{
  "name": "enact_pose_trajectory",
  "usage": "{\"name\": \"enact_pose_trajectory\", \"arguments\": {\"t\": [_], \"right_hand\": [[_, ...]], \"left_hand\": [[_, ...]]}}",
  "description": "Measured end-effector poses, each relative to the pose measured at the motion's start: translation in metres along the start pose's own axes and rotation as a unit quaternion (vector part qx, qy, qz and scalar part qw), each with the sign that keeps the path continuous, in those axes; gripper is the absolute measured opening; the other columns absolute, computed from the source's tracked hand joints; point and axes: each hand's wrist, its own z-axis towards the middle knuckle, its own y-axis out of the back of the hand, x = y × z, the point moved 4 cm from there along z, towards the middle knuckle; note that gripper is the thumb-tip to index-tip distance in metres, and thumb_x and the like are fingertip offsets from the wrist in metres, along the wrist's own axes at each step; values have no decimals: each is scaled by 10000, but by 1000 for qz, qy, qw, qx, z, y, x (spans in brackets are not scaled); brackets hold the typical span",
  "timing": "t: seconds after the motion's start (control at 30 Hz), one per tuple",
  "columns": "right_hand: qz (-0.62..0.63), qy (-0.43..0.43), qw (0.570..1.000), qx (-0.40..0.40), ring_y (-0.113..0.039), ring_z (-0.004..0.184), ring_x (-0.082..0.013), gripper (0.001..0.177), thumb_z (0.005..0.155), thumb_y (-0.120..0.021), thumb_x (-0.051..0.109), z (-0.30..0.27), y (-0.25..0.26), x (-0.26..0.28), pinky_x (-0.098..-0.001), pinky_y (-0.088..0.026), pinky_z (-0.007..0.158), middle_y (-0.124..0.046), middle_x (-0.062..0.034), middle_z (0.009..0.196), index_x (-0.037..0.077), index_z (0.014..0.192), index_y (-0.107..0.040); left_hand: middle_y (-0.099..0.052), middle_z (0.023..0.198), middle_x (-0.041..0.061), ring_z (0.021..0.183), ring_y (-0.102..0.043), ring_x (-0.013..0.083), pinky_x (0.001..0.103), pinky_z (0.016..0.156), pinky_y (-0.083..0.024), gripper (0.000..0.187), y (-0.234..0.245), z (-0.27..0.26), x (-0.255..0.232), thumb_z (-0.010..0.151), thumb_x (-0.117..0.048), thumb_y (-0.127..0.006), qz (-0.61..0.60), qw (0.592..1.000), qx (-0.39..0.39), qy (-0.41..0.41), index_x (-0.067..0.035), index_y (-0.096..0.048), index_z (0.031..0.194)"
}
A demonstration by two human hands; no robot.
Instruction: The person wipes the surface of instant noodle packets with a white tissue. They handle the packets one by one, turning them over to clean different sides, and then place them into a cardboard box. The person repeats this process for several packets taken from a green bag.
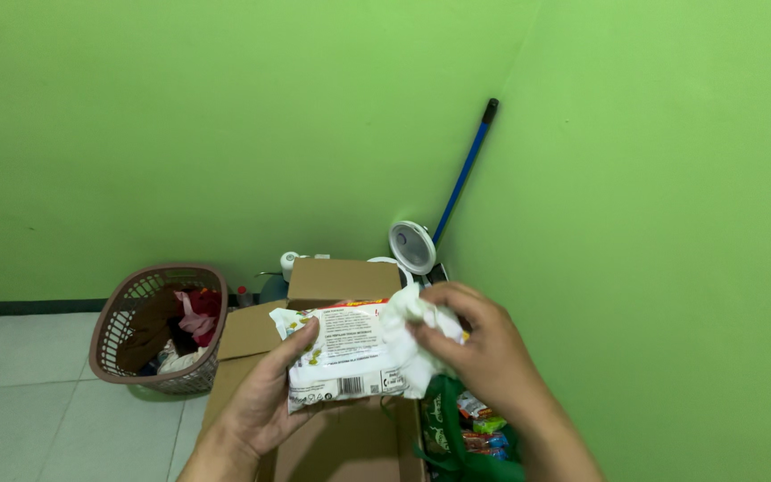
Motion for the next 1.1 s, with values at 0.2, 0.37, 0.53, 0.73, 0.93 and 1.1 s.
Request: {"name": "enact_pose_trajectory", "arguments": {"t": [0.2,0.37,0.53,0.73,0.93,1.1], "right_hand": [[-76,-63,980,-175,-707,903,-200,231,843,-773,154,8,12,7,-304,-552,761,-698,-79,1080,14,1020,-723],[5,37,998,-58,-701,977,-257,275,817,-775,124,1,-3,20,-346,-551,832,-693,-103,1093,5,1053,-695],[-129,49,983,-119,-703,1020,-288,260,834,-762,118,7,4,14,-381,-543,883,-701,-124,1099,18,1068,-707],[-122,38,973,-189,-703,1047,-301,252,840,-739,100,5,7,20,-389,-553,894,-688,-131,1137,28,1080,-717],[-114,73,986,-96,-646,1124,-320,258,832,-790,138,3,-37,46,-405,-520,949,-648,-137,1222,58,1073,-743],[-90,171,981,9,-608,1210,-325,278,822,-783,121,-20,-61,64,-419,-511,1000,-626,-120,1233,70,1088,-724]], "left_hand": [[-716,1230,250,959,-764,302,421,725,-665,571,7,1,1,976,-377,-559,6,999,-45,-8,9,-558,1397],[-685,1284,225,1061,-724,318,500,812,-638,580,1,0,1,986,-387,-559,-12,1000,25,-12,-25,-525,1437],[-663,1332,216,1135,-704,332,537,907,-624,623,-10,-2,1,943,-406,-539,-19,1000,-21,-1,-40,-495,1445],[-632,1384,243,1196,-664,354,514,1007,-559,727,-21,4,-4,969,-537,-443,-45,999,4,-17,-1,-462,1458],[-656,1350,185,1152,-692,285,456,989,-567,814,-32,15,-5,959,-648,-388,-50,999,1,-21,-11,-510,1450],[-634,1239,184,1082,-679,292,493,944,-566,711,-31,18,-8,1090,-622,-439,-66,991,67,-91,-2,-496,1433]]}}
